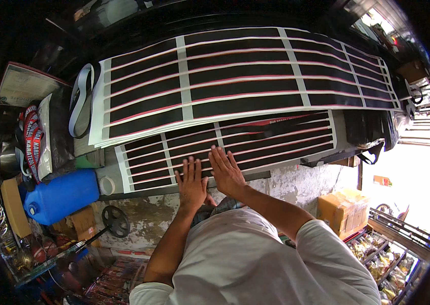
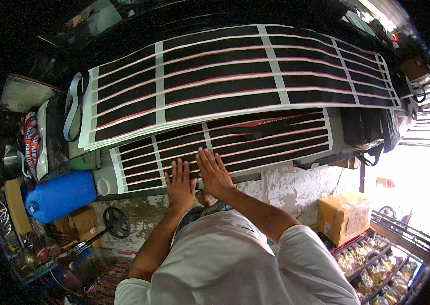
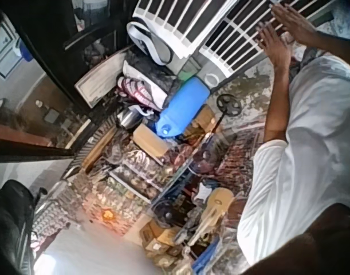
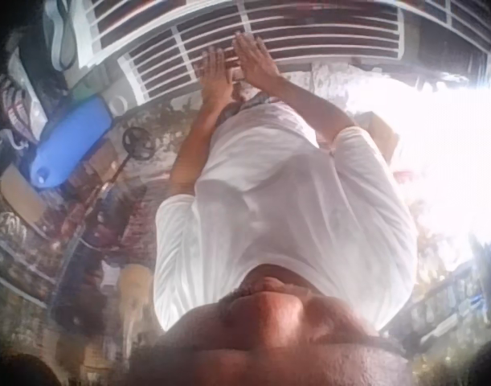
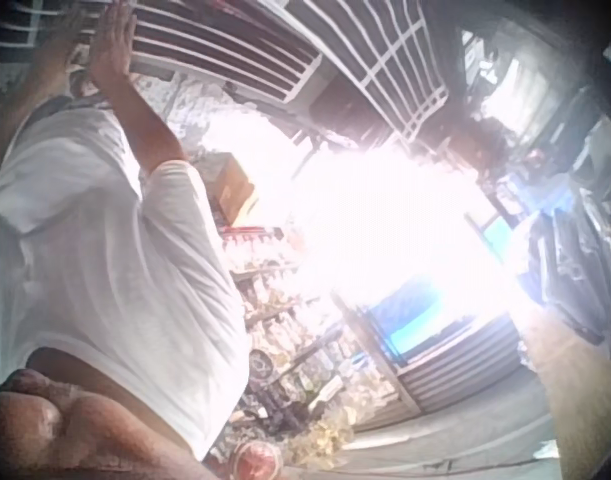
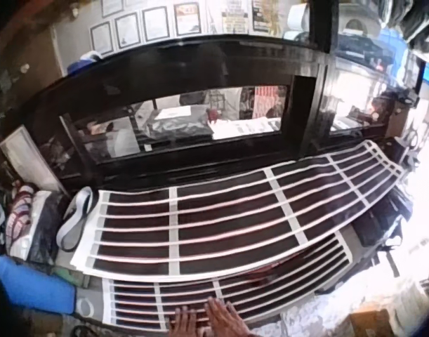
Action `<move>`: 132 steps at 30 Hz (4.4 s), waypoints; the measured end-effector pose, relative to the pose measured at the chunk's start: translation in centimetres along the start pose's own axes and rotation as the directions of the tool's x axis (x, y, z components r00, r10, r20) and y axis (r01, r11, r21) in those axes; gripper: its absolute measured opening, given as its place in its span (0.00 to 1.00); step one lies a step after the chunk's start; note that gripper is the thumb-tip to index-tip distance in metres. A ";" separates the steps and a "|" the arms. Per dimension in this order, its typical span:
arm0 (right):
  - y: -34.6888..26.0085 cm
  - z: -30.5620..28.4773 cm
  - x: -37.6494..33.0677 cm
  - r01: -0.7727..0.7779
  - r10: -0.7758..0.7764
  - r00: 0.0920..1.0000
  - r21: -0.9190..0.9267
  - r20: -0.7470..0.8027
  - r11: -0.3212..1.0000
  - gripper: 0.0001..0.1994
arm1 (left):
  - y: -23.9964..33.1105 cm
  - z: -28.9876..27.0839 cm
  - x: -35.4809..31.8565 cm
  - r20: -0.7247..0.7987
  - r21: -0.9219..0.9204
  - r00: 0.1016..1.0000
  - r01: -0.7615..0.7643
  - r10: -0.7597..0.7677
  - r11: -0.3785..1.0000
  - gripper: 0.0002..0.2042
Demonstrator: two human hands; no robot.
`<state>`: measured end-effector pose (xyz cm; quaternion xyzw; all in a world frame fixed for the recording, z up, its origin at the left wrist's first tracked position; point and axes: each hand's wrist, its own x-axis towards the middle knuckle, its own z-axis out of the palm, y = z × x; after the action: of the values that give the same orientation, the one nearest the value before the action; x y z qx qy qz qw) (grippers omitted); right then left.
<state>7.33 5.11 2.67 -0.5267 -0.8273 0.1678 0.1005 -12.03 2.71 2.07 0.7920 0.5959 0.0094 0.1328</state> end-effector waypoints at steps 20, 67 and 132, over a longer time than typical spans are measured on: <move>0.0 0.5 7.9 -0.106 0.119 0.991 -0.187 0.057 0.977 0.50 | -15.2 -2.1 -13.9 -0.222 -0.076 0.790 0.570 -0.572 0.818 0.40; 21.1 -12.6 -24.9 -0.412 0.566 0.824 0.724 0.037 0.553 0.25 | 8.7 1.9 1.1 -0.362 -0.263 0.922 0.039 -0.136 0.964 0.13; 3.1 -4.8 -5.9 -0.127 0.116 0.958 0.025 0.262 0.992 0.37 | 5.9 4.0 1.4 -0.343 -0.560 0.907 0.012 -0.245 0.829 0.10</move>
<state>14.05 1.82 5.97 -0.5478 -0.7957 0.2583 -0.0083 -5.38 1.77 -0.64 0.6589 0.6357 0.3314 0.2280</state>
